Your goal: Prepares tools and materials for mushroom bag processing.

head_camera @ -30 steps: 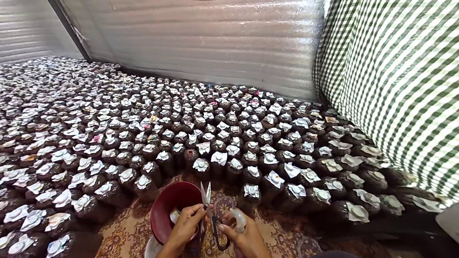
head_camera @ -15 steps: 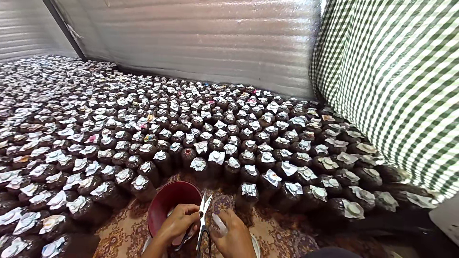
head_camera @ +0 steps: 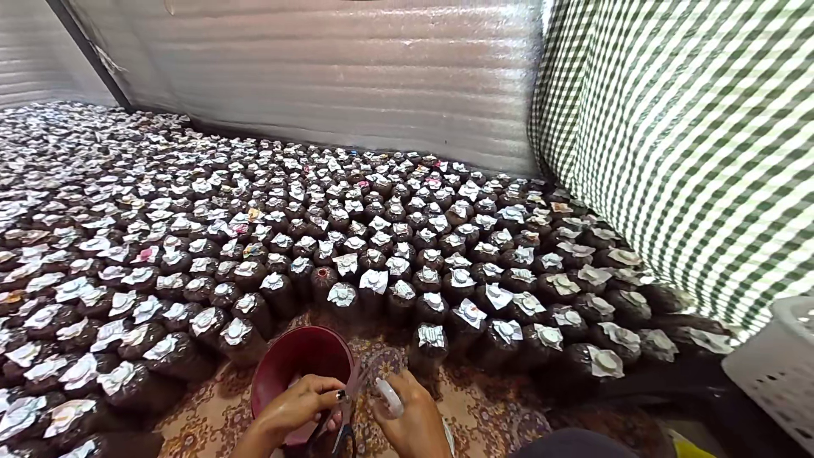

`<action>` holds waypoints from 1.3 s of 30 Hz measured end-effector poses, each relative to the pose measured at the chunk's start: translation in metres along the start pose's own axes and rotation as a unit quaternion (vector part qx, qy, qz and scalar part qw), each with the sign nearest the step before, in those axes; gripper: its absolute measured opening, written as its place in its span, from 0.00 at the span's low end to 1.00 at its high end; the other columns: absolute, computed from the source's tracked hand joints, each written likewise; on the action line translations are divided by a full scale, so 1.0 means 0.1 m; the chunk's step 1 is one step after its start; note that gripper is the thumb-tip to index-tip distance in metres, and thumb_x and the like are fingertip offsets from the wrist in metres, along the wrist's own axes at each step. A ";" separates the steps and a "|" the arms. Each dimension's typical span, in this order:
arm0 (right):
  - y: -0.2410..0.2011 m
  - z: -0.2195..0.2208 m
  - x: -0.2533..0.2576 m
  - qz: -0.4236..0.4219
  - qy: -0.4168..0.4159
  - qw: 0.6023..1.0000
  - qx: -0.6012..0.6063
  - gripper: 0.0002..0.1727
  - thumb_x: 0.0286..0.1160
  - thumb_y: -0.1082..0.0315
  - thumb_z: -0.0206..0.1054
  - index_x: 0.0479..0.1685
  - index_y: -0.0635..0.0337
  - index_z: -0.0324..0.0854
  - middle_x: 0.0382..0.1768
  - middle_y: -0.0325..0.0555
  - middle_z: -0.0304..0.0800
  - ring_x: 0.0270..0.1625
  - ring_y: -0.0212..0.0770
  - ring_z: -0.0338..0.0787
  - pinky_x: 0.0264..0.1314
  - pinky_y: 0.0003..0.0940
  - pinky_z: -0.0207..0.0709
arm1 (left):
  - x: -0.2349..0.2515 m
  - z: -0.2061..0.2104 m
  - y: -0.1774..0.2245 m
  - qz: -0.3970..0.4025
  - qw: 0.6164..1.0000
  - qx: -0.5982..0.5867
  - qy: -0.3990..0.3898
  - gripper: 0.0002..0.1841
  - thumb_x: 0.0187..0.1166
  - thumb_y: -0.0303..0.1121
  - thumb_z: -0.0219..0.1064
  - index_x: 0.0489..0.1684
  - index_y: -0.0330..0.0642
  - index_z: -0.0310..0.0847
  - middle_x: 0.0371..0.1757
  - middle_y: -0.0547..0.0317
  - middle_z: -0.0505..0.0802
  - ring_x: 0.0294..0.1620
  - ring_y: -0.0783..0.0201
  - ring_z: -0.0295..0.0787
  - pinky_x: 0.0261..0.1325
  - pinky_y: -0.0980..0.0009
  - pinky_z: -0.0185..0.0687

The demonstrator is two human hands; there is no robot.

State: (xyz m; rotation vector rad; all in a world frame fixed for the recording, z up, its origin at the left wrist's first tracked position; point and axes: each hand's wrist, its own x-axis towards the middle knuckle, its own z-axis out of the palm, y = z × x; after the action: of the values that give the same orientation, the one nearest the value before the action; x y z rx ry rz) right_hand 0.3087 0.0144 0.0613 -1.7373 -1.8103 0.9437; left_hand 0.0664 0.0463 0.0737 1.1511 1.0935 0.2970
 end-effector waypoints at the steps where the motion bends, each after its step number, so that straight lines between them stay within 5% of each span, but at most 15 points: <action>1: 0.02 0.03 -0.02 -0.024 0.012 0.999 0.024 0.23 0.63 0.50 0.78 0.51 0.56 0.92 0.48 0.50 0.91 0.47 0.47 0.92 0.50 0.50 0.87 | 0.00 -0.02 -0.04 -0.007 0.999 -0.041 -0.007 0.14 0.90 0.36 0.55 0.60 0.43 0.84 0.36 0.62 0.94 0.33 0.71 0.90 0.38 0.75 0.84; 4: 0.03 0.12 -0.08 -0.096 0.042 0.991 0.086 0.20 0.64 0.53 0.78 0.46 0.59 0.92 0.43 0.48 0.92 0.46 0.44 0.92 0.50 0.46 0.88 | 0.01 0.02 -0.27 0.024 0.962 -0.271 -0.022 0.15 0.86 0.35 0.52 0.56 0.43 0.84 0.36 0.60 0.91 0.32 0.69 0.87 0.38 0.73 0.86; 8: -0.08 0.19 -0.11 -0.102 0.023 0.992 0.067 0.18 0.65 0.53 0.77 0.47 0.56 0.92 0.44 0.47 0.91 0.45 0.45 0.92 0.46 0.48 0.88 | 0.09 0.30 -0.49 0.145 0.729 -0.625 -0.239 0.11 0.81 0.38 0.62 0.49 0.42 0.80 0.37 0.60 0.85 0.37 0.64 0.86 0.47 0.69 0.85; 12: -0.14 0.20 -0.12 -0.091 0.015 0.996 0.013 0.16 0.60 0.51 0.76 0.34 0.55 0.91 0.39 0.47 0.88 0.38 0.46 0.90 0.35 0.51 0.84 | 0.13 0.46 -0.49 0.118 0.677 -0.681 -0.253 0.09 0.78 0.37 0.65 0.43 0.41 0.82 0.33 0.59 0.87 0.35 0.63 0.89 0.46 0.69 0.87; 16: -0.11 0.19 -0.10 -0.076 0.036 0.996 -0.003 0.19 0.59 0.49 0.77 0.42 0.54 0.91 0.45 0.48 0.89 0.40 0.47 0.92 0.36 0.51 0.87 | 0.20 0.46 -0.55 0.104 0.680 -0.683 -0.244 0.09 0.78 0.37 0.65 0.46 0.43 0.82 0.34 0.58 0.87 0.35 0.61 0.88 0.46 0.66 0.87; 20: -0.01 0.19 -0.05 -0.084 0.140 0.986 0.018 0.15 0.61 0.55 0.76 0.32 0.58 0.91 0.35 0.46 0.88 0.33 0.43 0.90 0.32 0.45 0.86 | 0.17 0.47 -0.50 0.065 0.674 -0.694 -0.246 0.09 0.76 0.37 0.64 0.46 0.43 0.82 0.33 0.58 0.86 0.34 0.61 0.87 0.44 0.67 0.86; 22: 0.06 0.17 0.00 -0.067 0.161 0.984 0.035 0.17 0.62 0.52 0.76 0.36 0.58 0.92 0.36 0.46 0.88 0.35 0.42 0.90 0.35 0.44 0.87 | 0.11 0.44 -0.47 0.028 0.695 -0.673 -0.253 0.10 0.78 0.38 0.64 0.47 0.42 0.82 0.33 0.58 0.87 0.34 0.61 0.89 0.45 0.66 0.89; 25: 0.24 0.16 0.14 -0.014 0.170 0.979 0.110 0.20 0.68 0.51 0.74 0.47 0.58 0.92 0.41 0.44 0.91 0.41 0.41 0.91 0.46 0.45 0.88 | -0.09 0.16 -0.37 -0.062 0.867 -0.488 -0.084 0.21 0.92 0.46 0.43 0.51 0.44 0.80 0.27 0.61 0.84 0.25 0.67 0.84 0.34 0.70 0.87; 28: 0.45 0.22 0.39 0.067 0.199 0.950 0.230 0.18 0.77 0.56 0.71 0.53 0.63 0.89 0.37 0.47 0.92 0.36 0.41 0.91 0.43 0.44 0.87 | -0.28 -0.22 -0.16 -0.084 0.966 -0.222 0.106 0.16 0.93 0.39 0.48 0.57 0.42 0.83 0.33 0.61 0.90 0.28 0.69 0.85 0.34 0.71 0.85; 30: 0.62 0.32 0.63 0.111 0.212 0.927 0.289 0.18 0.80 0.59 0.70 0.57 0.65 0.86 0.38 0.51 0.92 0.37 0.43 0.91 0.45 0.46 0.87 | -0.38 -0.46 -0.12 -0.031 0.973 -0.163 0.159 0.10 0.85 0.31 0.58 0.59 0.43 0.78 0.41 0.57 0.93 0.38 0.66 0.90 0.41 0.68 0.88; 33: 0.80 0.51 1.03 0.128 0.224 0.919 0.299 0.17 0.82 0.61 0.68 0.59 0.65 0.85 0.38 0.52 0.92 0.36 0.43 0.91 0.44 0.45 0.87 | -0.41 -0.58 -0.03 0.040 0.960 -0.165 0.223 0.14 0.84 0.29 0.60 0.64 0.40 0.80 0.45 0.50 0.96 0.39 0.64 0.93 0.38 0.72 0.86; 36: 0.93 0.65 1.48 0.127 0.237 0.923 0.276 0.20 0.82 0.59 0.69 0.63 0.66 0.83 0.43 0.54 0.92 0.41 0.46 0.92 0.49 0.48 0.87 | -0.36 -0.55 -0.02 0.075 0.961 -0.175 0.201 0.17 0.87 0.28 0.57 0.71 0.39 0.79 0.53 0.49 0.96 0.45 0.62 0.94 0.45 0.70 0.88; 39: 1.06 0.72 1.95 0.147 0.236 0.918 0.283 0.23 0.81 0.59 0.70 0.67 0.66 0.81 0.48 0.58 0.92 0.46 0.50 0.92 0.54 0.52 0.86 | -0.31 -0.53 -0.09 0.076 0.965 -0.160 0.192 0.18 0.85 0.26 0.57 0.70 0.39 0.82 0.48 0.50 0.95 0.40 0.63 0.92 0.44 0.69 0.89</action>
State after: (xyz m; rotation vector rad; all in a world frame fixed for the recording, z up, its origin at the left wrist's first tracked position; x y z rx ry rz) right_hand 0.3076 0.1912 -0.0906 -1.6782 -0.8735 0.9337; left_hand 0.0048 0.0517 0.0834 0.9061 1.2391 0.8138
